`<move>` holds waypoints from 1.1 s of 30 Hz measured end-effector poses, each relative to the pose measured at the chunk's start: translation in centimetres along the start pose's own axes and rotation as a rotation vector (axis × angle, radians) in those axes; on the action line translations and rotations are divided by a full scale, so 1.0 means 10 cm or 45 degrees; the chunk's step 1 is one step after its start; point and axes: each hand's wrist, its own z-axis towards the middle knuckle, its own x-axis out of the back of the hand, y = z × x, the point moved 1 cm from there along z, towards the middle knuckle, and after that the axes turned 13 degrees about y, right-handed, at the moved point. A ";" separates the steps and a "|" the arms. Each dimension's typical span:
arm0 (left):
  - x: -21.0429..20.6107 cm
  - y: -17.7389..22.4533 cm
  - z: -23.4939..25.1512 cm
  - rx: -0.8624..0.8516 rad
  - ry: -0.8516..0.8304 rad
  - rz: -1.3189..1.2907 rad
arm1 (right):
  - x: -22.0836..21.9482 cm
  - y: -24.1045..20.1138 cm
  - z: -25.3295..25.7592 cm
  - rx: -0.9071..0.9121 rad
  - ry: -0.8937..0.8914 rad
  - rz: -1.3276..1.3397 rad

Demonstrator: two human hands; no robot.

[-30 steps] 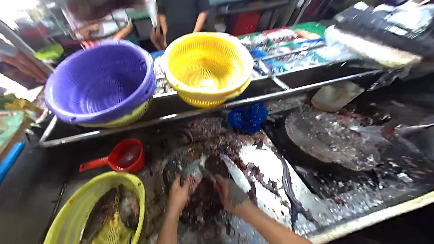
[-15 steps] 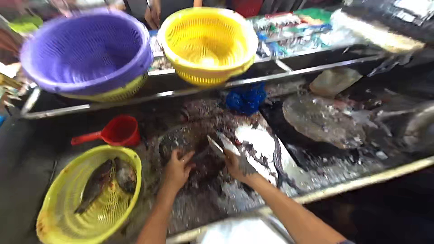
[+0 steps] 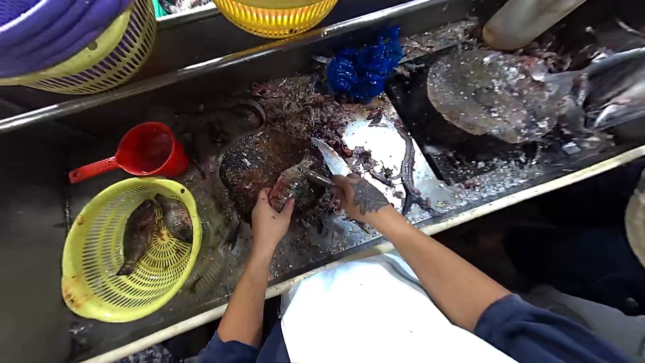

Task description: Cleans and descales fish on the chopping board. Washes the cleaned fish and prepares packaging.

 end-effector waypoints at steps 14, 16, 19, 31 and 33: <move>-0.04 -0.04 0.37 0.163 -0.100 -0.196 | 0.09 -0.44 0.00 0.104 0.116 -0.214; -0.01 -0.05 0.40 0.231 -0.082 -0.211 | 0.27 -0.46 0.35 0.105 0.239 -0.239; 0.00 -0.03 0.48 0.318 -0.042 -0.243 | 0.35 -0.59 0.80 0.158 0.288 -0.244; 0.25 0.01 0.48 0.225 -0.217 -0.128 | -0.18 -0.62 0.46 0.050 0.138 -0.078; 0.18 0.01 0.42 0.155 -0.226 -0.078 | -0.34 -0.60 0.41 0.042 0.154 -0.007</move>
